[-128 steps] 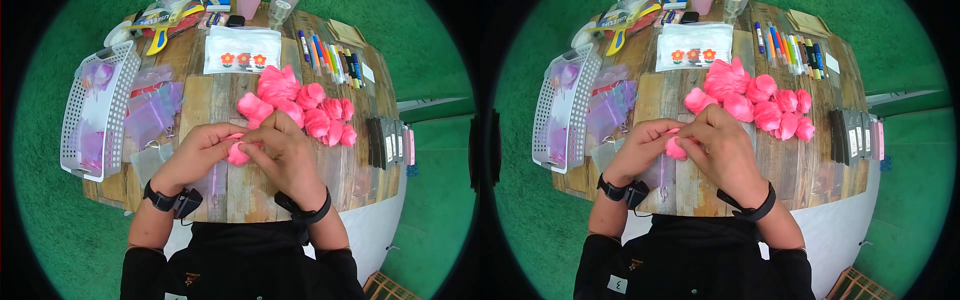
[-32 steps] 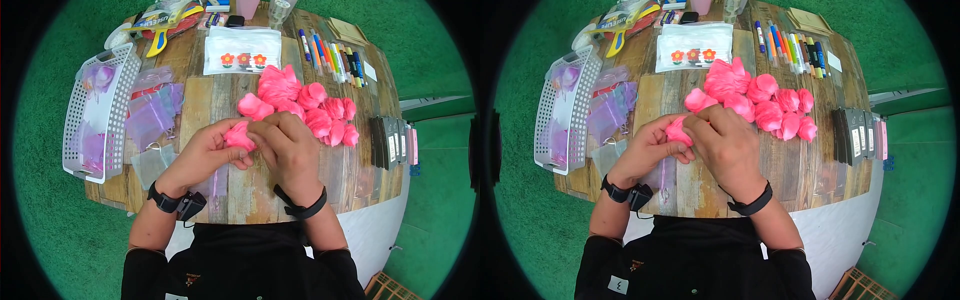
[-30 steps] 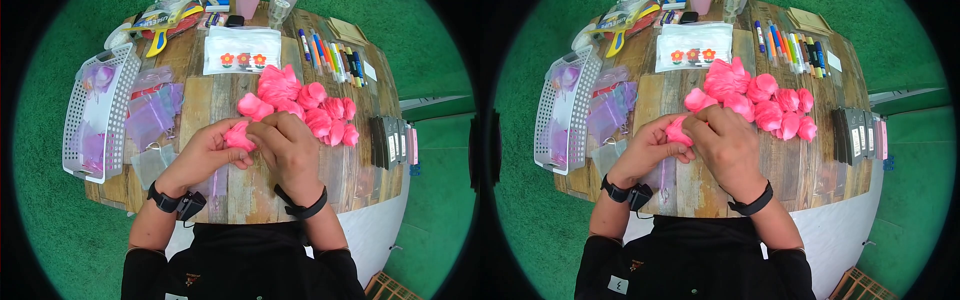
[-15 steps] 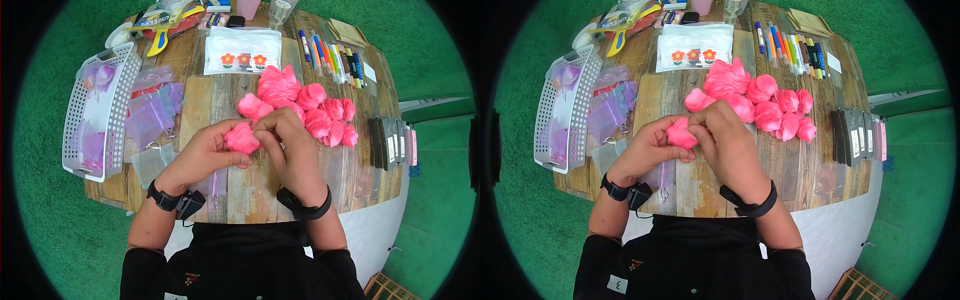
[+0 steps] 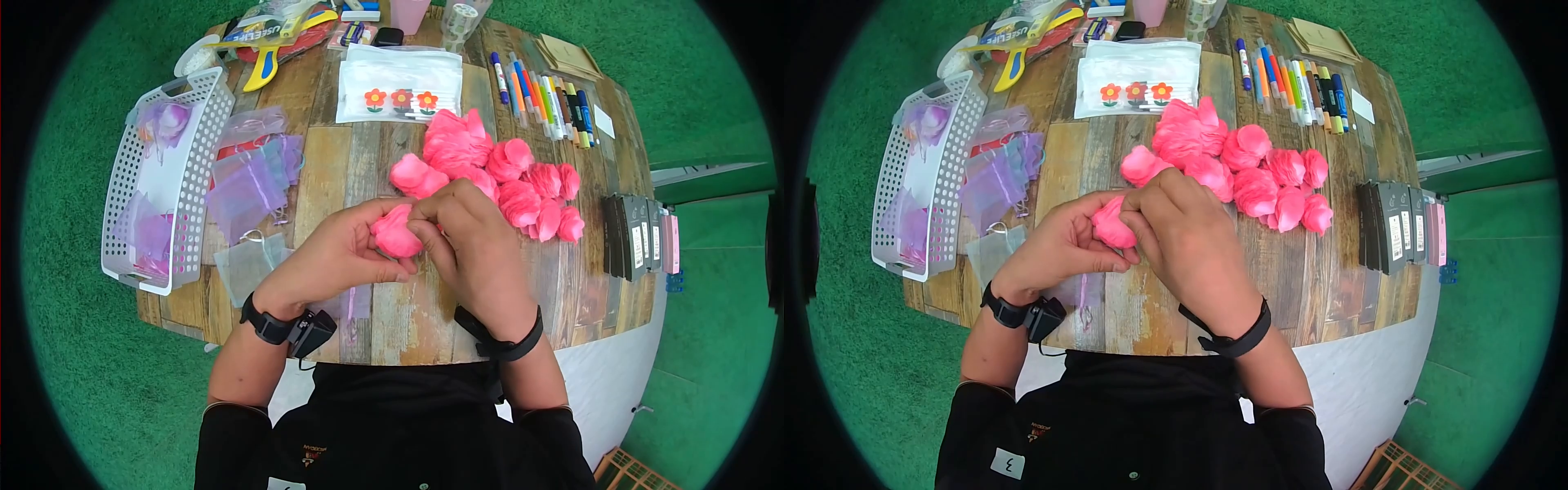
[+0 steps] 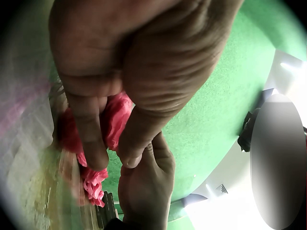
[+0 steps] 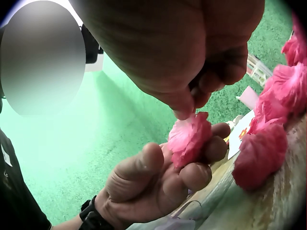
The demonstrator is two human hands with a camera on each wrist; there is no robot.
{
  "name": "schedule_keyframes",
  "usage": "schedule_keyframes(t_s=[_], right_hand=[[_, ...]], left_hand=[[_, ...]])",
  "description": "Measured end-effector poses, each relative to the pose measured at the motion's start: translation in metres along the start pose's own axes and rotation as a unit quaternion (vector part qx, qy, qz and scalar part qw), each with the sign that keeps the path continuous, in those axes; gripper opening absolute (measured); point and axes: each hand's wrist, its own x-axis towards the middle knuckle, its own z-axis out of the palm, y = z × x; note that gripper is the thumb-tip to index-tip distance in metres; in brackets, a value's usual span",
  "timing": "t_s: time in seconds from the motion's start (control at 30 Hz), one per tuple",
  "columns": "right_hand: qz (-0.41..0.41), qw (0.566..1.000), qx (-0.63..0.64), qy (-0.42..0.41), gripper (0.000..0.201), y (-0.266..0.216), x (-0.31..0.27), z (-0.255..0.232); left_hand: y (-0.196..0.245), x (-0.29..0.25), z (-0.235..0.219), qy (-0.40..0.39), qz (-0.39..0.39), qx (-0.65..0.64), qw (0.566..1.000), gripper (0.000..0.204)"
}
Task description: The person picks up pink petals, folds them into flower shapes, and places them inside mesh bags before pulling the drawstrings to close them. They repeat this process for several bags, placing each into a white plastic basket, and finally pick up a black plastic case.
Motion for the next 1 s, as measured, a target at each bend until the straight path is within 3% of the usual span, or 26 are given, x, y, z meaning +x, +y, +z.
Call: schedule_keyframes(t_s=[0.17,0.3,0.4,0.57,0.87,1.0], right_hand=[[-0.011,1.0,-0.019,-0.001,0.013,0.002,0.0,0.004],[-0.007,1.0,-0.005,-0.001,0.017,0.003,0.0,0.005],[0.045,0.998,0.04,0.009,0.021,-0.005,0.002,0.003],[0.043,0.997,0.062,-0.033,0.023,-0.01,0.005,-0.002],[0.029,0.989,0.142,-0.008,0.016,-0.006,0.013,0.002],[0.024,0.988,0.15,-0.006,0.016,-0.008,0.028,0.002]], left_hand=[[-0.005,0.002,0.002,0.008,0.039,0.008,0.999,0.065],[-0.006,0.001,0.0,0.005,0.026,0.007,1.0,0.056],[-0.01,0.002,-0.002,0.014,0.035,0.025,0.999,0.053],[-0.009,0.002,0.001,0.029,0.035,0.043,0.998,0.053],[-0.003,-0.004,0.0,0.088,0.096,0.06,0.99,0.04],[-0.007,-0.001,-0.002,0.127,0.162,0.01,0.978,0.031]])
